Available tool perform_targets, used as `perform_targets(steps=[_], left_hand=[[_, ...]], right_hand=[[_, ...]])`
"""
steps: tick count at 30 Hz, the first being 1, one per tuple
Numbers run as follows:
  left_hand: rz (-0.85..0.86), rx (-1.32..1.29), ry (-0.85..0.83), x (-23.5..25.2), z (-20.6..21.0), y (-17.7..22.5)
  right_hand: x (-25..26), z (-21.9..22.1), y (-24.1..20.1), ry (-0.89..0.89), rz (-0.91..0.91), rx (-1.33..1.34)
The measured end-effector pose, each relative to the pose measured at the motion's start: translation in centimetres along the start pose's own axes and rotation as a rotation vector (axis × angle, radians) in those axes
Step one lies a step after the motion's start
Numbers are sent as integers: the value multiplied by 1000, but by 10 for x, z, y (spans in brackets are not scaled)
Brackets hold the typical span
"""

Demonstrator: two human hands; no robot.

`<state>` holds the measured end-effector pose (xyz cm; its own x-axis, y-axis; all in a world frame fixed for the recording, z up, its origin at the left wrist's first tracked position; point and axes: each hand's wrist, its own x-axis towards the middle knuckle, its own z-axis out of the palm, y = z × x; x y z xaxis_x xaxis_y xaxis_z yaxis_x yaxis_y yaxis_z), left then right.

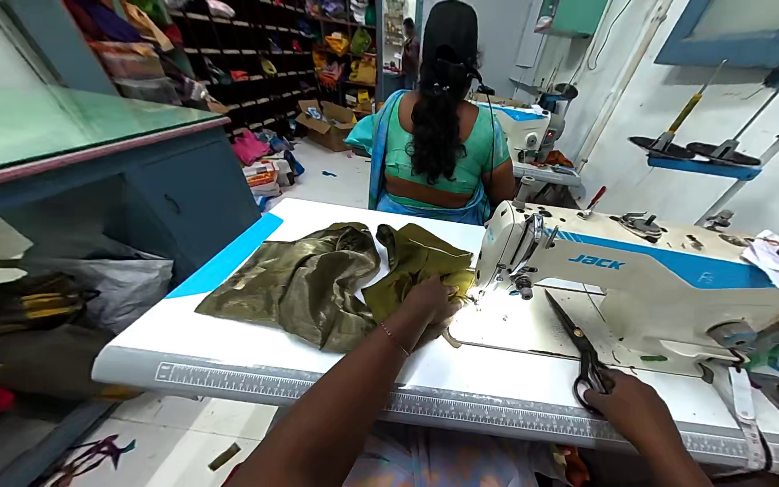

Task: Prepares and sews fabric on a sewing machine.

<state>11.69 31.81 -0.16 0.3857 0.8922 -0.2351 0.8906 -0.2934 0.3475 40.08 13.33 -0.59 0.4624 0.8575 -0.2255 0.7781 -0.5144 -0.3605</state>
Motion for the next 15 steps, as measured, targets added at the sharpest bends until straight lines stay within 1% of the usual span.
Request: perform_targets(steps=[2,3,5,6,7,9,12,15], left_hand=[[-16,-15,-4,-5,4,1],[-23,-12,0,-8,7,2],[-54,-17,12,-19,11,7],[-78,-32,19,-29,11,13],[-102,-65,28,-42,9,20],[-127,-101,61,-58,10,30],[-118,-170,190,-73,22,33],[-156,-201,198,-73,24,33]], right_hand=[[-14,3,-1,-74,15,236],[-24,9,-1,-95,9,405],[-53,17,-9,-115,29,825],[-69,18,-15,-130,57,997],[-84,18,-21,-149,87,1114],[-106,22,-27,-226,110,1218],[-121,36,-29,-386,43,1322],[-123,53,-33,-555,-37,1427]])
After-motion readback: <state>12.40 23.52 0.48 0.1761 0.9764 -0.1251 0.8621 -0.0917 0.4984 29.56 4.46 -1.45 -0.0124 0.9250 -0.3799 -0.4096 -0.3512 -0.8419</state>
